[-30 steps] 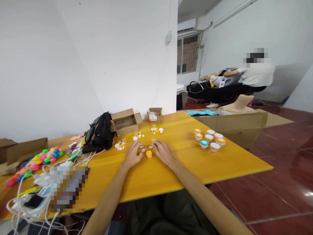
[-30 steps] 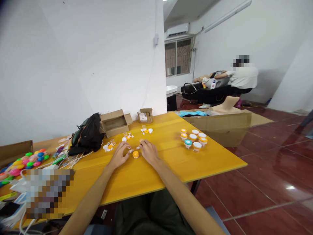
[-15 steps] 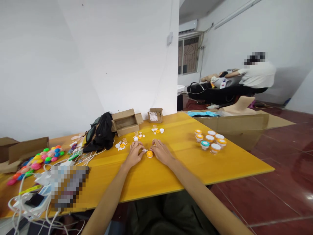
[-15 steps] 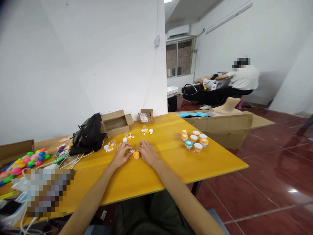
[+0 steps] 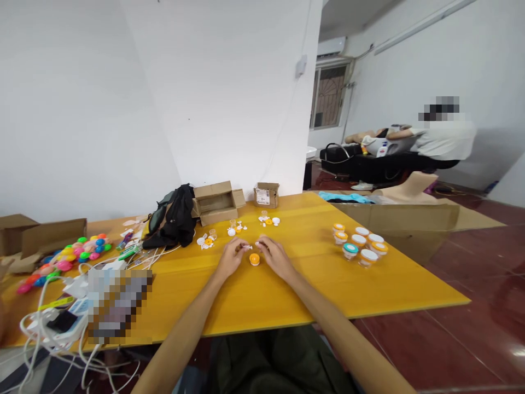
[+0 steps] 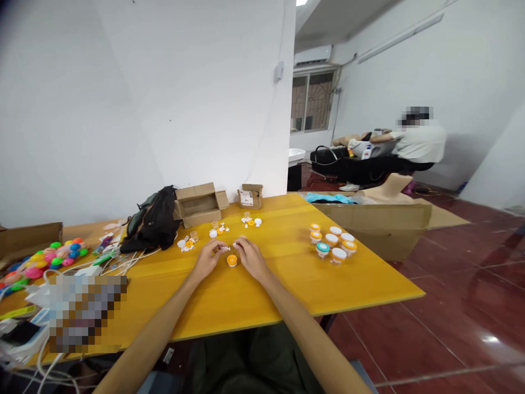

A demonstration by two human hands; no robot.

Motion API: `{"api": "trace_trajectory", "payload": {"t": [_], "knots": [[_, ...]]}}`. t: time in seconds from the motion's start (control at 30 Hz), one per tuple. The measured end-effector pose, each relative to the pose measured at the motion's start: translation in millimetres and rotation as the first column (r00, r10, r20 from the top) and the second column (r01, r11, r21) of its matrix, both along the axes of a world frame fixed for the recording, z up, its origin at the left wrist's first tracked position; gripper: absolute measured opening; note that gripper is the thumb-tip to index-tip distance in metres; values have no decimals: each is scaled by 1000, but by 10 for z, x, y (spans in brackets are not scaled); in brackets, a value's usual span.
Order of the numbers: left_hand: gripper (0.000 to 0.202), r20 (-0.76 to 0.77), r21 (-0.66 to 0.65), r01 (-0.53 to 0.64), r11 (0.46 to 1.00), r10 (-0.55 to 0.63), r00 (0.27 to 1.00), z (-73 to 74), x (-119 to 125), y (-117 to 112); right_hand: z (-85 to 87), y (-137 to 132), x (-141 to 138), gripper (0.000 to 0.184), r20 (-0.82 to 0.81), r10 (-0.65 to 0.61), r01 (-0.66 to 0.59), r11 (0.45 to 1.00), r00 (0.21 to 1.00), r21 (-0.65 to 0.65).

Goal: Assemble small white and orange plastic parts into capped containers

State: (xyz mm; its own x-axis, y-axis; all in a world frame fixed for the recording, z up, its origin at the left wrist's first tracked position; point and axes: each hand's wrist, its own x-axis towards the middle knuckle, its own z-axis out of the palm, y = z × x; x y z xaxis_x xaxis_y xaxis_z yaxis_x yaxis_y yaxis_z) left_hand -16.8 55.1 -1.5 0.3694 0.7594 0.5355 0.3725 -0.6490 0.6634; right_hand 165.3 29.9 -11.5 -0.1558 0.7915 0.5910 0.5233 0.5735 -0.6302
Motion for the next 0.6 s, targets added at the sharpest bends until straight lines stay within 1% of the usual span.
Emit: {"api": "trace_trajectory", "payload": {"t": [0.13, 0.27, 0.4, 0.5, 0.6], "knots": [[13, 165, -105, 45, 993, -27, 986, -44, 65, 33, 18, -10, -35, 23, -79, 91, -92, 996, 993, -11], [17, 286, -232, 96, 968, -26, 958, -57, 91, 45, 15, -16, -33, 21, -103, 97, -102, 994, 990, -46], [26, 324, -324, 122, 938, -11, 946, -23, 95, 13, -9, 0, -20, 19, -114, 109, -117, 991, 987, -60], [30, 346, -358, 135, 924, -4, 938, 8, 103, -17, -39, 31, -19, 19, -132, 145, -154, 987, 981, -55], [31, 380, -372, 145, 917, 8, 925, 23, 112, -27, -62, 63, -22, 18, -158, 152, -164, 985, 976, -61]]}}
